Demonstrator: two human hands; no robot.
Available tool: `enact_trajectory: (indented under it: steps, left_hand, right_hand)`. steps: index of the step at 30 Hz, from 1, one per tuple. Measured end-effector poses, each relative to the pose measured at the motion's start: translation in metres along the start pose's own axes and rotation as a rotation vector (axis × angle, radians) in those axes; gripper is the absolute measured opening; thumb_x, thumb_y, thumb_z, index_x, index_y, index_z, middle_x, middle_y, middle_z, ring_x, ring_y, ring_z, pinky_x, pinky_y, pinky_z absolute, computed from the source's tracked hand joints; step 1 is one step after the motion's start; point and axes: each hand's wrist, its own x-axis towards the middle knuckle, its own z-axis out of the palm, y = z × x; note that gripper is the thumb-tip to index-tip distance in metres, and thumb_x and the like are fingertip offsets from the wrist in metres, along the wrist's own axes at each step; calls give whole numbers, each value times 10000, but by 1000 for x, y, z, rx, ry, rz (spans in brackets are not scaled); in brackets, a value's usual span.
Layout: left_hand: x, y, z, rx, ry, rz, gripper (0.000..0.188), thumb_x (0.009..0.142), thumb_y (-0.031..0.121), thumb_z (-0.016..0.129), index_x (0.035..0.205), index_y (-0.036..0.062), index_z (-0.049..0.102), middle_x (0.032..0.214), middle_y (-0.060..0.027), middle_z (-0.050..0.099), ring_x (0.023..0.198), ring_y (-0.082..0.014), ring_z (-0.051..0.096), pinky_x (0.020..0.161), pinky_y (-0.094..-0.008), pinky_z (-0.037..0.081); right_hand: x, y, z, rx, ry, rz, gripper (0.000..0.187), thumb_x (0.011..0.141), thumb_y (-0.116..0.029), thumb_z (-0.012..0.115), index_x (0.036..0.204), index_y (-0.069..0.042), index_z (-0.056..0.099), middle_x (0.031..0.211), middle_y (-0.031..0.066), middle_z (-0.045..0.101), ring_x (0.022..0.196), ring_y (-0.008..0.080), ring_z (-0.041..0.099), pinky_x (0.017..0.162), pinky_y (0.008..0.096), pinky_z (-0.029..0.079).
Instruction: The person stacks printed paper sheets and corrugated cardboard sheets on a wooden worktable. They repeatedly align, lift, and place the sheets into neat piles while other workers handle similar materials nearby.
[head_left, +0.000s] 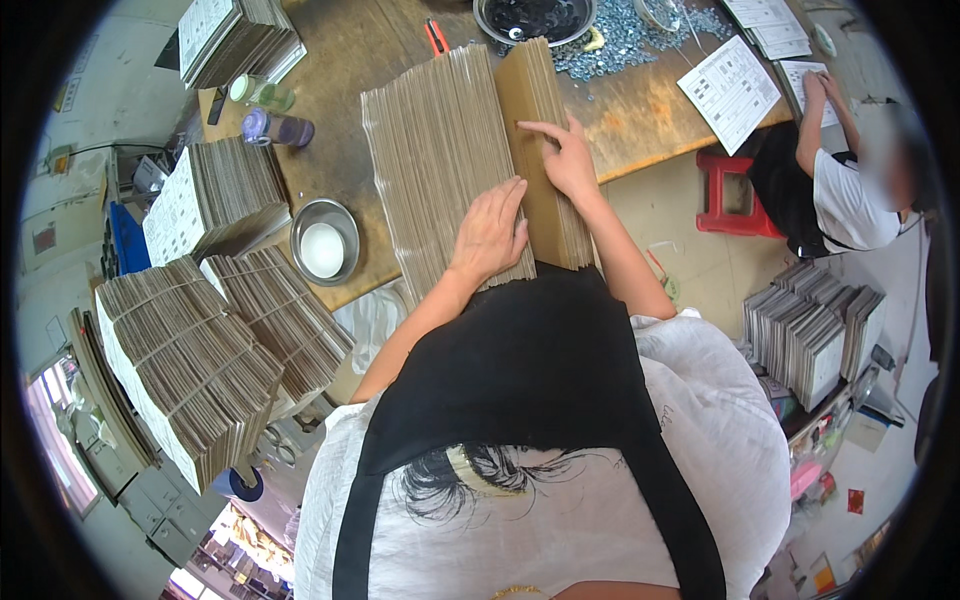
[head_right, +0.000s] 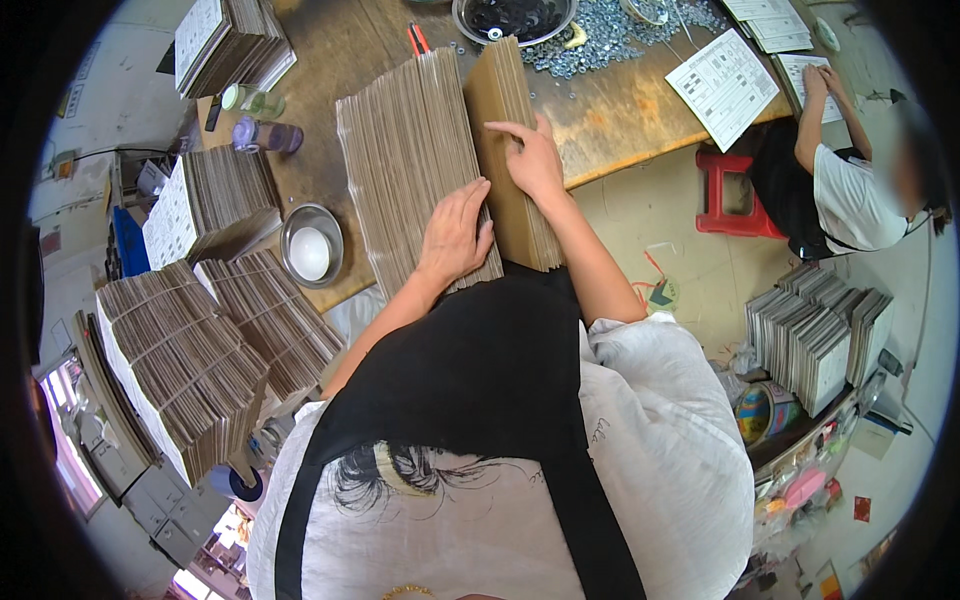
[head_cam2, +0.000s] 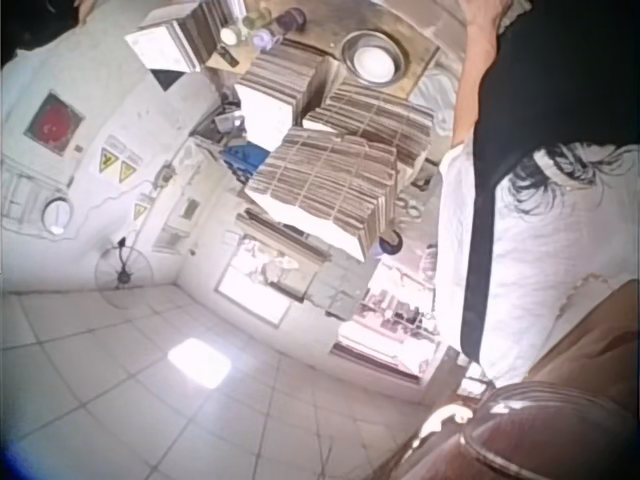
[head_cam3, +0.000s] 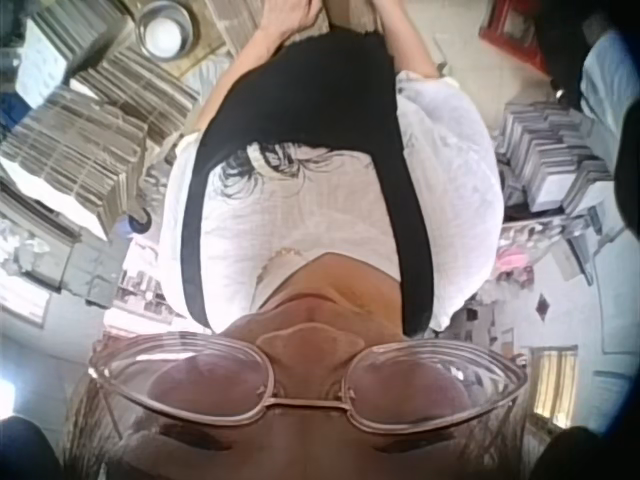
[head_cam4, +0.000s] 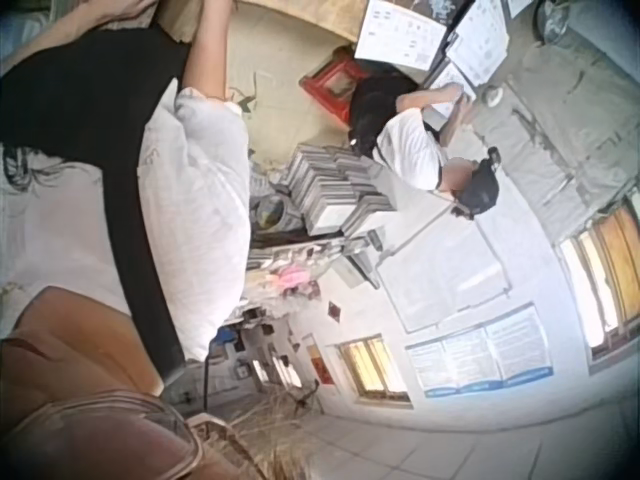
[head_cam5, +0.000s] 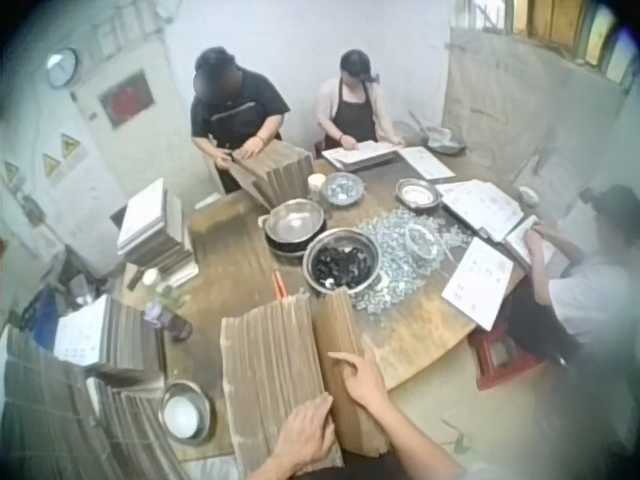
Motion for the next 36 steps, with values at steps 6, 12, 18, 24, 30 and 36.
enact_trajectory:
  steps: [6, 12, 18, 24, 30, 36]
  left_hand:
    - [-3, -4, 5, 72, 27, 64, 421, 824, 96, 655, 1237, 22, 619, 1391, -135, 571, 1249, -305, 554, 1057, -437, 451]
    - [-1, -1, 1, 70, 35, 72, 424, 835, 78, 652, 1255, 29, 620, 1396, -118, 582, 1247, -297, 562, 1048, -431, 458]
    - [-3, 5, -1, -33, 82, -38, 431, 819, 57, 661, 1246, 28, 606, 1328, -142, 602, 1169, -315, 614, 992, -407, 497]
    - [0, 0, 0, 15, 113, 62, 407, 817, 51, 657, 1218, 18, 596, 1243, -147, 623, 1145, -315, 629, 957, -404, 514]
    - [0, 3, -1, -3, 121, 47, 417, 804, 37, 656, 1216, 11, 598, 1222, -148, 630, 1160, -317, 629, 984, -399, 507]
    - [0, 4, -1, -1, 133, 40, 418, 804, 34, 660, 1217, 17, 601, 1217, -140, 636, 1155, -314, 638, 965, -392, 518]
  right_hand:
    - [-9, -33, 1, -80, -22, 146, 455, 793, -340, 830, 1227, -265, 715, 1474, 283, 416, 1390, 414, 434, 1092, 438, 430]
    - [-1, -5, 6, -9, -45, 92, 508, 760, -409, 852, 1233, -292, 706, 1525, 249, 389, 1387, 407, 441, 1062, 468, 452]
    - [-2, 0, 5, 122, 7, 8, 449, 862, -212, 753, 1296, -302, 677, 1530, 277, 374, 1409, 427, 400, 1123, 454, 400]
    - [-6, -28, 2, -40, -19, 109, 458, 793, -364, 821, 1231, -300, 701, 1474, 275, 410, 1348, 431, 469, 1069, 449, 450]
    - [-3, -22, 5, -17, -52, 102, 475, 763, -368, 845, 1205, -277, 697, 1447, 272, 431, 1330, 439, 481, 1060, 460, 453]
    - [-4, -17, 11, -63, -14, 61, 511, 756, -350, 851, 1229, -256, 681, 1417, 295, 445, 1340, 457, 460, 1083, 452, 433]
